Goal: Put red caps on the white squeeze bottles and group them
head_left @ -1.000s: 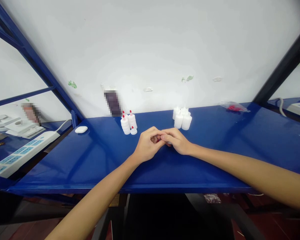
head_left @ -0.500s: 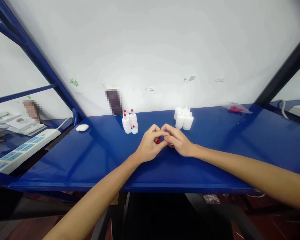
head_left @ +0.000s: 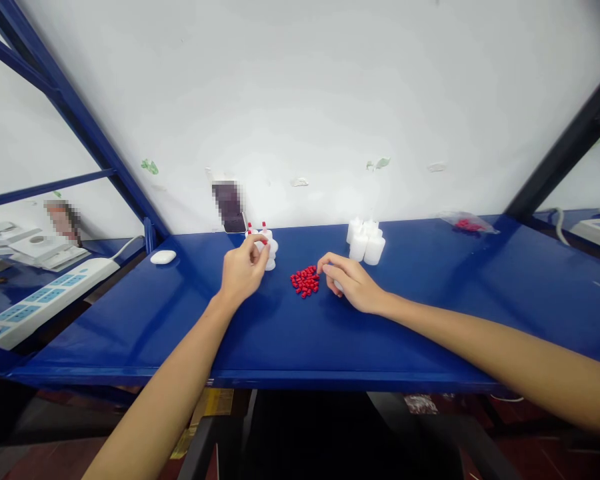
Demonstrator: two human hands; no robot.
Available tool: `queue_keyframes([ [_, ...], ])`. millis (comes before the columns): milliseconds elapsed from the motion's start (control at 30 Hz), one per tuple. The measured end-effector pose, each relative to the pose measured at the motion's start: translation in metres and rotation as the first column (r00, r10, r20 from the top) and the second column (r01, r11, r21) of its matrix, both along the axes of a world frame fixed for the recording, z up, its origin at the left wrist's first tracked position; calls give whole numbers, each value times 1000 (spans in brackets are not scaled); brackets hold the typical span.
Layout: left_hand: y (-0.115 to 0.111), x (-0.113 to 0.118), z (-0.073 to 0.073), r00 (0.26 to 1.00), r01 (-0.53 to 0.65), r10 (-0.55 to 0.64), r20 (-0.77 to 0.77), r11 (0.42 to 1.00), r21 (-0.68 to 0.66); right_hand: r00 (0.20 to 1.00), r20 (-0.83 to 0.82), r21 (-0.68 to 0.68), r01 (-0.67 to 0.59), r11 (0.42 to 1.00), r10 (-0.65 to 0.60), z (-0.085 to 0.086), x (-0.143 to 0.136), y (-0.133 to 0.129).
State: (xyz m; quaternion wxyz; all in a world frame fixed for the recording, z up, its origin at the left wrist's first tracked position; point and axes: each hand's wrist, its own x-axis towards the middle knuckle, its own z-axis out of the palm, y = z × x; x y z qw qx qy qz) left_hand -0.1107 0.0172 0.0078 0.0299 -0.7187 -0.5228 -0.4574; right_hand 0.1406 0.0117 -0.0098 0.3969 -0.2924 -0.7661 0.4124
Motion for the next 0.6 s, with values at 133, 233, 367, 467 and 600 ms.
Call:
queue_keyframes([
  [133, 6, -18, 2, 979, -115, 104, -175, 992, -55, 999, 2, 38, 43, 998, -43, -1, -1, 1],
  [233, 6, -16, 1, 944, -193, 160, -290, 977, -90, 996, -4, 62, 84, 995, -84, -2, -2, 1],
  [367, 7, -15, 0, 886, -282, 204, -417, 950, -134, 988, -18, 122, 155, 980, -154, 0, -2, -2],
  [467, 7, -16, 0, 860, -301, 197, -471, 940, -157, 981, -52, 141, 194, 971, -188, 1, 1, -5],
  [600, 6, -14, 0, 851, -321, 205, -484, 931, -171, 978, -158, 138, 160, 978, -137, 0, 6, -3],
])
